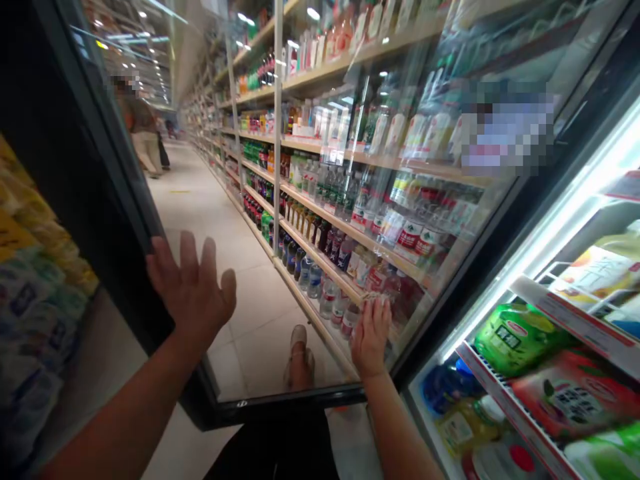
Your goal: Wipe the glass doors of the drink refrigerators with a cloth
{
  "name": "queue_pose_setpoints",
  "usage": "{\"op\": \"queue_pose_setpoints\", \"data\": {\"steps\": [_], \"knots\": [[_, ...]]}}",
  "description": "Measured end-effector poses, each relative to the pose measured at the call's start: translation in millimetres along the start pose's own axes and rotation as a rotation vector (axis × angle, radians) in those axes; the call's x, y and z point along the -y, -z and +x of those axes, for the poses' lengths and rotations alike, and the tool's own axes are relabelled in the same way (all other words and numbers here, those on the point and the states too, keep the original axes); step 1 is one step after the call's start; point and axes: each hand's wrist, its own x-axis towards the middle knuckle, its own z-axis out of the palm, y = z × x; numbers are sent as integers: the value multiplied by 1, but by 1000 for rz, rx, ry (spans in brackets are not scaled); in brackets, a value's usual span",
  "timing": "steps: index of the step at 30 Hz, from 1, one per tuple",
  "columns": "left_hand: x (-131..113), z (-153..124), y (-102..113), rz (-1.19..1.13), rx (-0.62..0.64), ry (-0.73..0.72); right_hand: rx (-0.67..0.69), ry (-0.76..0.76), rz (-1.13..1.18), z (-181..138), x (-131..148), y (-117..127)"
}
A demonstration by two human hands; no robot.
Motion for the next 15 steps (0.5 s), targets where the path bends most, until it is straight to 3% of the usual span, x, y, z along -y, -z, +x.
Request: {"op": "queue_pose_setpoints", "data": {"steps": [4, 7, 9, 12, 15], "knots": [[-2, -1, -1, -28, 2, 15, -166, -155, -11, 78, -12, -2], [-3, 1, -1, -39, 11, 16, -216, -187, 28, 115, 19, -10], [-1, 3, 0, -38, -8, -7, -115, -110, 63, 107, 57, -14], [-1, -3, 4, -52, -74, -63, 163, 57, 170, 68, 114, -18], [-11, -28, 11, -216, -22, -154, 327, 42, 231, 39, 148, -19]]}}
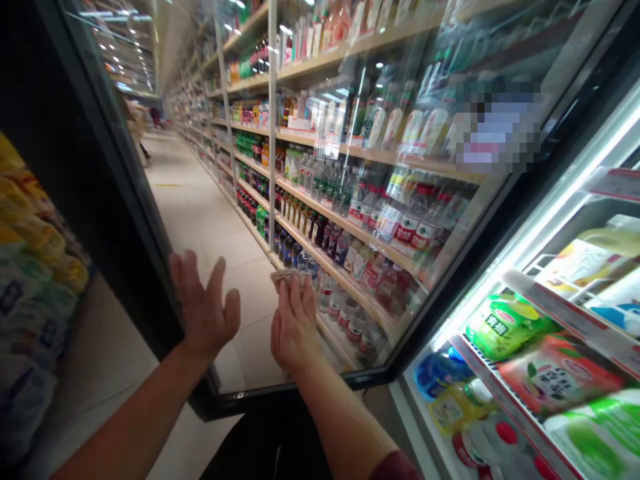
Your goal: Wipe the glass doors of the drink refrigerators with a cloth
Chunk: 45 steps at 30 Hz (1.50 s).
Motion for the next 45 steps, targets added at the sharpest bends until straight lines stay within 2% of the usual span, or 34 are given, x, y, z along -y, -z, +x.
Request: {"op": "queue_pose_setpoints", "data": {"steps": [3, 6, 9, 13, 16, 20, 22, 24, 26, 28, 30, 31, 33, 38, 40, 42, 45], "knots": [[-27, -29, -1, -277, 148, -134, 31, 33, 93, -5, 6, 0], [-53, -48, -9, -386, 211, -142, 53, 160, 159, -5, -6, 13], [-70, -51, -17, -291, 202, -129, 12, 193, 31, -6, -38, 32], [-79, -37, -22, -49, 174, -62, -269, 6, -234, 1, -102, 44], [-81, -30, -25, -2, 128, 15, -334, -74, -379, 7, -137, 39], [-72, -57, -32, -11, 83, 60, -325, -100, -434, 7, -145, 30], [-60, -76, -31, 49, 75, 76, -314, -108, -433, 6, -141, 29], [-43, -82, -26, 128, 105, 133, -307, -104, -430, 5, -139, 29], [-26, -68, -17, 158, 141, 211, -300, -112, -429, 5, -139, 30], [-12, -41, -9, 142, 155, 262, -284, -138, -432, 4, -141, 30], [-2, -21, -5, 142, 168, 264, -265, -160, -438, 4, -141, 30], [0, -20, -5, 155, 178, 254, -263, -160, -440, 4, -141, 30], [0, -42, -7, 181, 205, 228, -270, -145, -450, 4, -140, 31], [-12, -163, -8, 115, 322, 189, -271, -134, -477, 5, -139, 31], [-10, -179, -7, 102, 347, 194, -285, -114, -472, 6, -138, 31], [-2, -159, -8, 119, 331, 218, -298, -94, -458, 7, -138, 32], [13, -85, -12, 161, 255, 254, -306, -94, -452, 8, -138, 32]]}}
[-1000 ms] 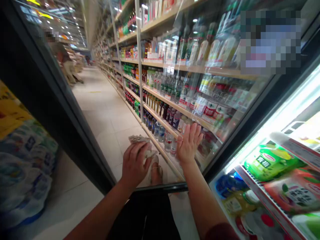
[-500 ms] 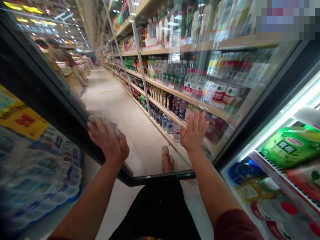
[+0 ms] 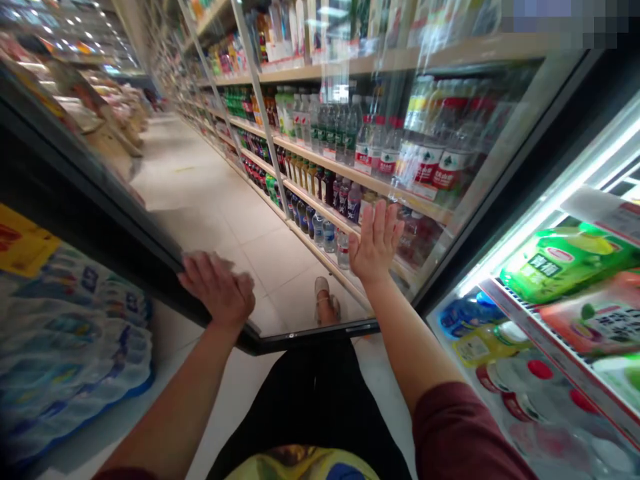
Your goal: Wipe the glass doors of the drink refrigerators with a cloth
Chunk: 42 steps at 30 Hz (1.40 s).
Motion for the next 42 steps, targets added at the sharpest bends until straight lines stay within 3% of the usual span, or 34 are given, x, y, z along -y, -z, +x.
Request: {"op": "queue_pose_setpoints", "data": {"steps": [2, 4, 6, 9, 11, 13, 17, 19, 22, 24, 26, 28, 32, 34, 36, 38, 40, 42], "knots": [[-9, 44, 9, -12, -81, 13, 5, -2, 2, 0, 0, 0], [-22, 58, 12, -40, -111, 9, 24, -13, 7, 0, 0, 0], [-35, 39, 8, -38, -75, -34, 42, -31, 5, 0, 0, 0], [-45, -12, -5, 12, 74, -193, 17, -23, 3, 1, 0, 2], [-45, -22, -8, 30, 142, -281, -14, 0, 12, 1, 0, 3], [-44, 4, 1, 40, 110, -281, -17, 6, 19, 1, 0, 3], [-50, 99, 35, 13, -81, -148, 20, -39, 30, -2, 0, 1], [-59, 118, 41, -47, -90, -95, 28, -50, 28, -3, 1, -1], [-72, 84, 26, -71, -38, -92, 24, -49, 20, -4, 2, -3], [-77, 50, 9, -60, 40, -213, 22, -52, 21, -4, 2, -3], [-78, 38, 1, -50, 99, -320, 12, -46, 23, -4, 3, -3], [-79, 59, 9, -54, 84, -325, -5, -39, 27, -3, 3, -2], [-89, 144, 44, -43, -60, -254, 24, -61, 25, -4, 4, -3], [-99, 157, 49, -5, -118, -244, 46, -69, 8, -5, 4, -4], [-110, 134, 39, 19, -101, -242, 54, -70, -8, -6, 4, -4], [-119, 89, 19, 7, 7, -308, 43, -65, -8, -6, 4, -4], [-125, 51, 1, -57, 121, -578, 16, -51, 14, -5, 3, -4], [-128, 45, -3, -69, 189, -679, 3, -43, 40, -5, 3, -4]]}}
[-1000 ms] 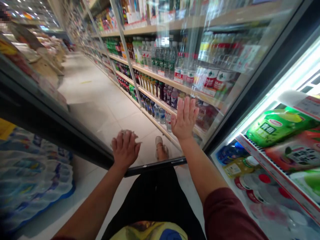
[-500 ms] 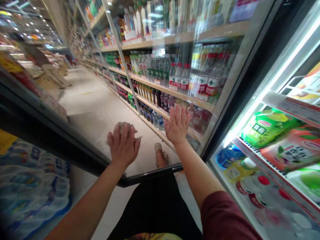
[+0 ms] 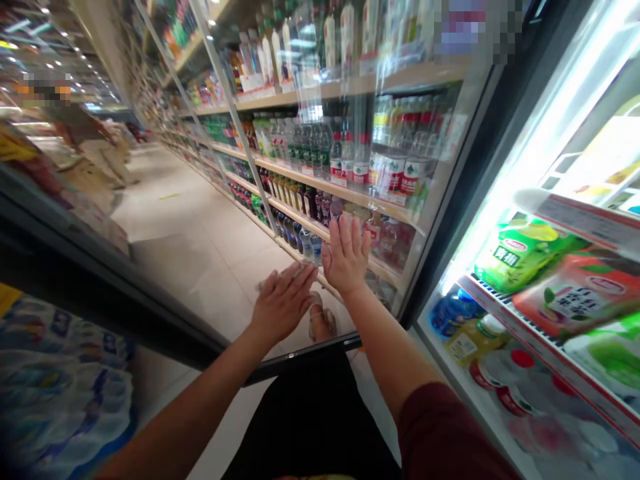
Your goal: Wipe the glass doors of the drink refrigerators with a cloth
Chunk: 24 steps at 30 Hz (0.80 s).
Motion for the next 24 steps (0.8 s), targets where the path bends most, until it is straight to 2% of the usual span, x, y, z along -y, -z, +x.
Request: {"op": "queue_pose_setpoints", "data": {"steps": [2, 5, 7, 8, 10, 11, 13, 15, 17, 21, 22, 24], "knots": [[17, 22, 17, -1, -16, 73, 21, -17, 12, -1, 0, 0], [57, 73, 60, 16, -162, 276, 61, -46, 18, -2, 1, 0], [67, 92, 74, 54, -219, 353, 69, -45, 12, -3, 2, -1], [64, 92, 73, 69, -224, 368, 71, -45, 7, -3, 2, -1], [45, 76, 57, 75, -205, 318, 71, -48, -7, -3, 2, -1], [32, 64, 44, 69, -178, 244, 65, -45, -12, -3, 2, -1], [14, 42, 22, 52, -121, -10, 51, -36, -10, -3, 2, -1], [16, 38, 19, 75, -40, -86, 25, -18, 2, -2, 3, 0], [40, 58, 40, 116, -52, 8, -3, -1, 4, -1, 3, 0], [101, 111, 103, 143, -267, 271, -19, 11, -8, -2, 4, -1], [107, 114, 108, 145, -303, 311, -13, 5, -3, -3, 4, -1], [98, 99, 99, 157, -318, 336, -7, -2, -4, -4, 3, -2]]}}
